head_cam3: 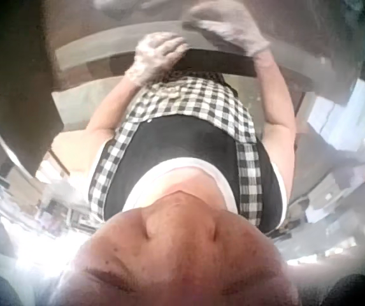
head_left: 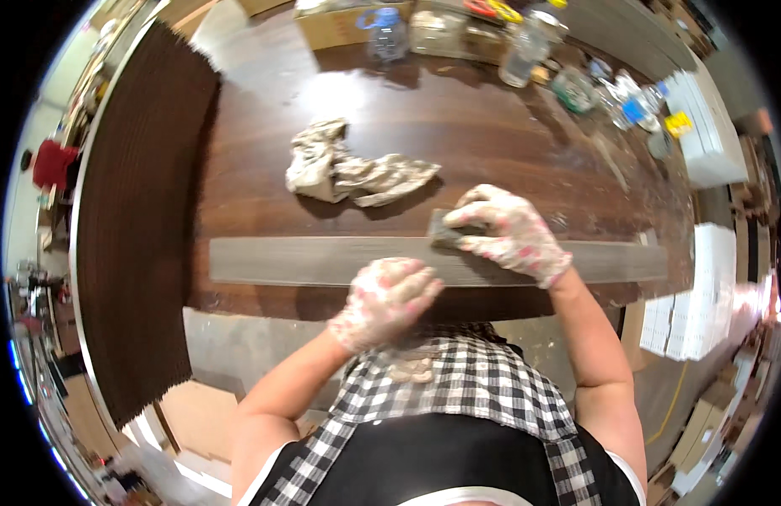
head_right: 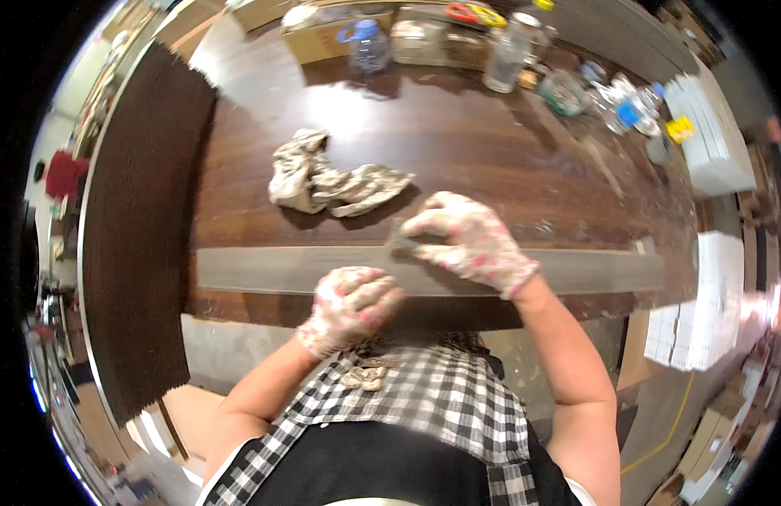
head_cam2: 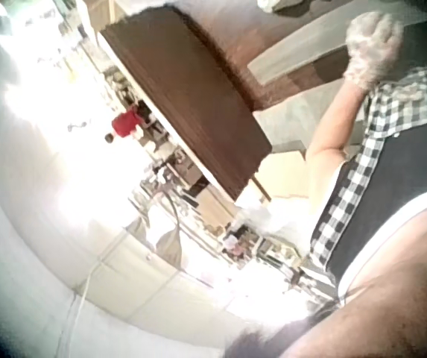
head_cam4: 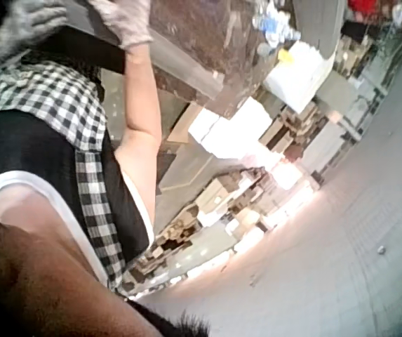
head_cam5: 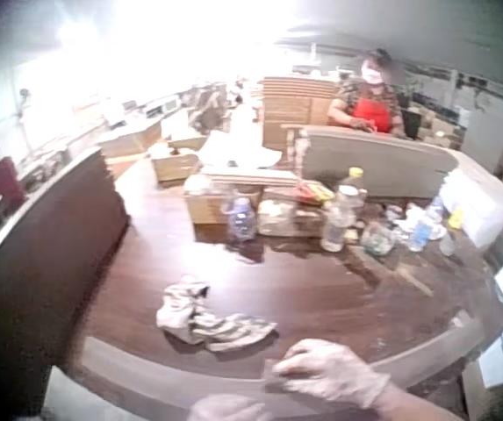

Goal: The person sands the edges and surfaces of long wooden boards by hand using a sanding block, then places the finished boards onto a stack on the left side of the table.

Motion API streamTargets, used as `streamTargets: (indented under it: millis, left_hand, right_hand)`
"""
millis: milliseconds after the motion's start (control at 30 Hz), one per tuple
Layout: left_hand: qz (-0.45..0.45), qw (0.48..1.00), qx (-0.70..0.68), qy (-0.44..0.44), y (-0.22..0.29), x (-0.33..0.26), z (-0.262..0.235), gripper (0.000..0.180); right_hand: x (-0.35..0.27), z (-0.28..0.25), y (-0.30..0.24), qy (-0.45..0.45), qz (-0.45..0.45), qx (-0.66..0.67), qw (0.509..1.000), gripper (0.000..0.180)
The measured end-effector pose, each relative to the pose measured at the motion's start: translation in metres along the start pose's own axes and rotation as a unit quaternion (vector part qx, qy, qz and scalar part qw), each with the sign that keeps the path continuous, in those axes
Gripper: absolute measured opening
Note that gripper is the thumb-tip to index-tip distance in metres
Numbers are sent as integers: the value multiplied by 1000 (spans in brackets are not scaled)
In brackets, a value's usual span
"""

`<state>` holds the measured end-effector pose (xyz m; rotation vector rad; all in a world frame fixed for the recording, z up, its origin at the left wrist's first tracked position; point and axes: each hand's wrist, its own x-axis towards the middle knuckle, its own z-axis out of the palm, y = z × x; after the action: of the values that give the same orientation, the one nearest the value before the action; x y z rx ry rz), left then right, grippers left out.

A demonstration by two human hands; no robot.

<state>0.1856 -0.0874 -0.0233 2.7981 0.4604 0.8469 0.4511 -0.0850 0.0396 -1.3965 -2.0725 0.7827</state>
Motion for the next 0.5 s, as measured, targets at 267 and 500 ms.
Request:
streamTargets:
  millis: [267,500]
  left_hand:
    - [-65,993,-68,70,9,-4,12,24]
    - [-141,977,-154,44,6,4,-3,21]
  right_hand:
    - [195,149,-115,-108,-88,29,990,29]
    - [224,165,-109,-137,-138,62,979,35]
